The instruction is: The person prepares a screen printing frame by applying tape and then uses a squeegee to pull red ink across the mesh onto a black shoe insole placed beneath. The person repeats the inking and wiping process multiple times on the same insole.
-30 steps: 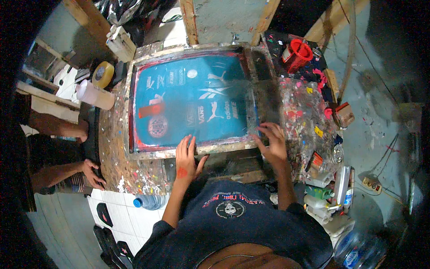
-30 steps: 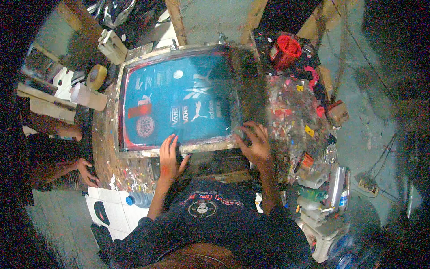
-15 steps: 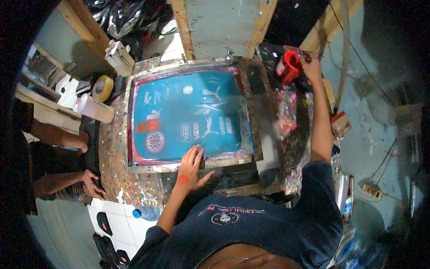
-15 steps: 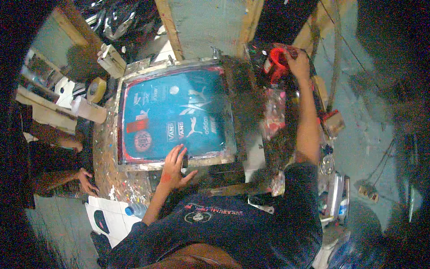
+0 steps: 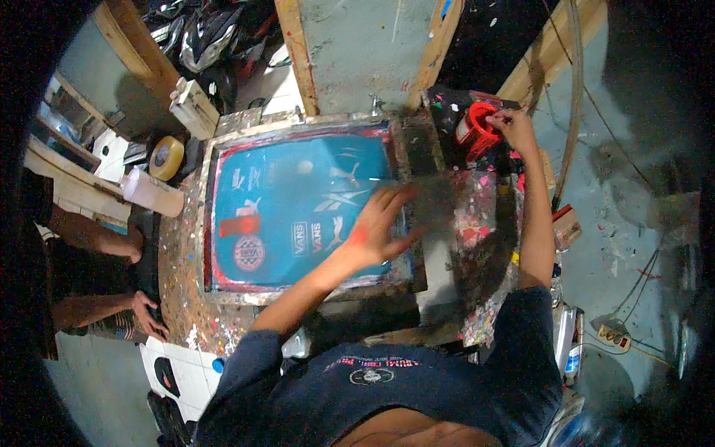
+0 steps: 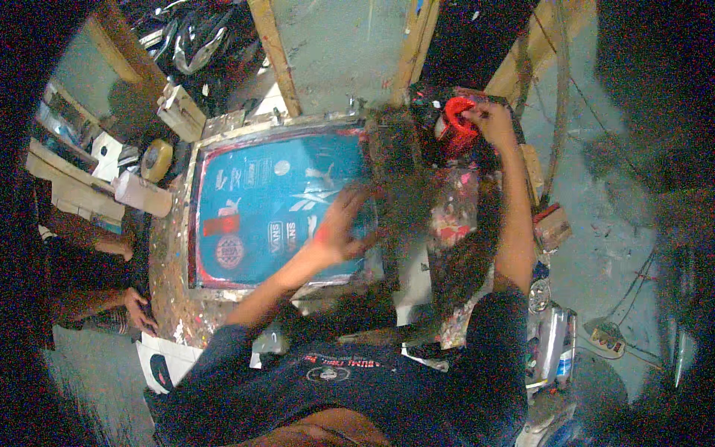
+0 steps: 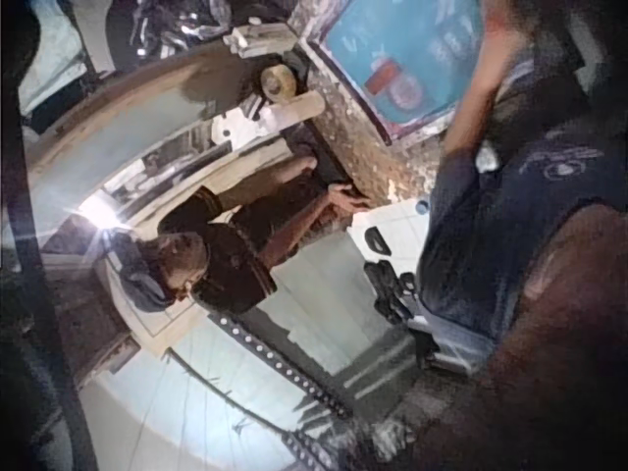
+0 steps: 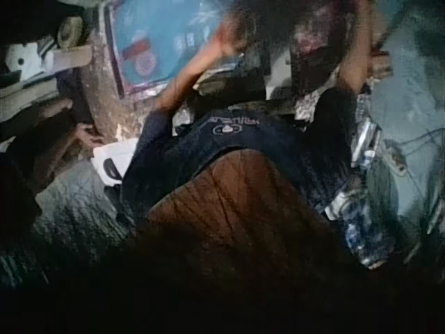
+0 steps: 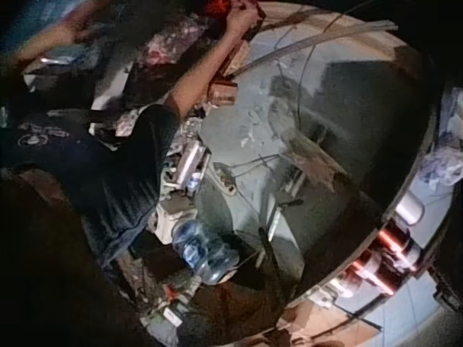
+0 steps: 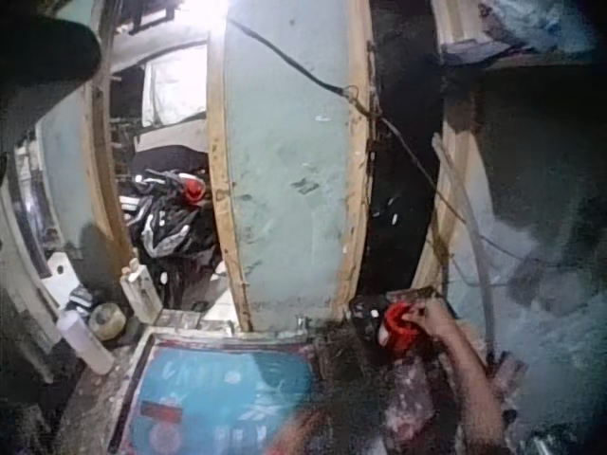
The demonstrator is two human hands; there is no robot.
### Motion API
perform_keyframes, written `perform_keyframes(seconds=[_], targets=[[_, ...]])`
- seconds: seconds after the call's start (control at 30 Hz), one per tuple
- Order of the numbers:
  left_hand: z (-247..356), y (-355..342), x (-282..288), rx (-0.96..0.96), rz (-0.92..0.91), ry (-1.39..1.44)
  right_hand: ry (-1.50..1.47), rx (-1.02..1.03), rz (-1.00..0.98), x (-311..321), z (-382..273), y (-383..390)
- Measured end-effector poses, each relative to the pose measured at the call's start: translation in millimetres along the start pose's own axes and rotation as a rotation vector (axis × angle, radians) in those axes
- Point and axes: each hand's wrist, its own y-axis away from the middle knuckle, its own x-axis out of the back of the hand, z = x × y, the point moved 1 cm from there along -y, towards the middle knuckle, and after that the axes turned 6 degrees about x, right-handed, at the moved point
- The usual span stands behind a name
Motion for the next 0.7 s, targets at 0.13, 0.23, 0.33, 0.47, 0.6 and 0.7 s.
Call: perform_keyframes(seconds=[0.13,0.23,0.33,0.47,0.6,0.7], targets=[[-32.3,-152.4,-125.1,0.106,0.155,0.18,0.088,0.171,0.24,10.4,-11.0,10.1],[-83.6,-205.3,-186.0,0.15,0.279,0.156,-0.057,0.094,0.234,14.5,-51.2,7.1],[-83.7,-232.2,-202.8,0.036,0.246,0.432,-0.039,0.005,0.3,23.9,-48.7,20.9],[-57.3,-219.3,-163.6,-0.039,0.205,0.431,-0.065,-0.04,0.398,36.2,-62.2,44.1],[-22.8,-175.9,-88.5,-0.039,0.123,0.347,-0.059,0.016,0.522,57.9,-136.4,86.2],[10.3,-134.8,-29.8,-0.132,0.083,0.084,-0.084,0.146,0.62,46.6,-181.4,118.6]])
